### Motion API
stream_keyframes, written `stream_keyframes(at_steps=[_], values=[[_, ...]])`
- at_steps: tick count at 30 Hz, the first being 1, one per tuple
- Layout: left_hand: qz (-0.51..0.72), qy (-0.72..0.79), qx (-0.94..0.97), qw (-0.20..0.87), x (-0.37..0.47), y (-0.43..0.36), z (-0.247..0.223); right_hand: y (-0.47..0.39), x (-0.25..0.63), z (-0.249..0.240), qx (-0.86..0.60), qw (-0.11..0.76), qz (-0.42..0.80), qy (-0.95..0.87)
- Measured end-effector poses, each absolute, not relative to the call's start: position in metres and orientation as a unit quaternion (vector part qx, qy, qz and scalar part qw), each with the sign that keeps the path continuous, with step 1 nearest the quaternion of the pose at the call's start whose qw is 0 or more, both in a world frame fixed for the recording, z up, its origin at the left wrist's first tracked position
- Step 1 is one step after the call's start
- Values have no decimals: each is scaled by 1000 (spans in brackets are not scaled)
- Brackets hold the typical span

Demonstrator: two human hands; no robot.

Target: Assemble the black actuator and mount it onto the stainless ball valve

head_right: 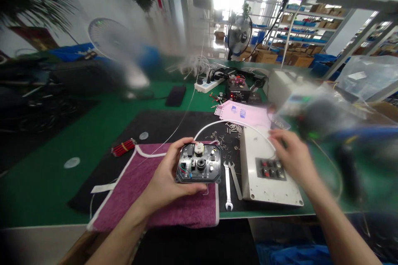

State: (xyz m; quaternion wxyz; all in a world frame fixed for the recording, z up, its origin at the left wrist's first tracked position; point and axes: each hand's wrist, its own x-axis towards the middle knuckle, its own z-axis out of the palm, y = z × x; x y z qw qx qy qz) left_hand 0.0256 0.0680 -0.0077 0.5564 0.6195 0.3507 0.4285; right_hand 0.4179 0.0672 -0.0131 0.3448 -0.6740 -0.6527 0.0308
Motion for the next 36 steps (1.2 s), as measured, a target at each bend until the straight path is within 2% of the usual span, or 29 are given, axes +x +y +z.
stream_keyframes(at_steps=[16,36], values=[[428,340,646,533,23,69,-7,62,416,-6,-712,299,9,-635],[421,342,651,531,22,71,-6,59,418,-8,-704,330,-26,-628]])
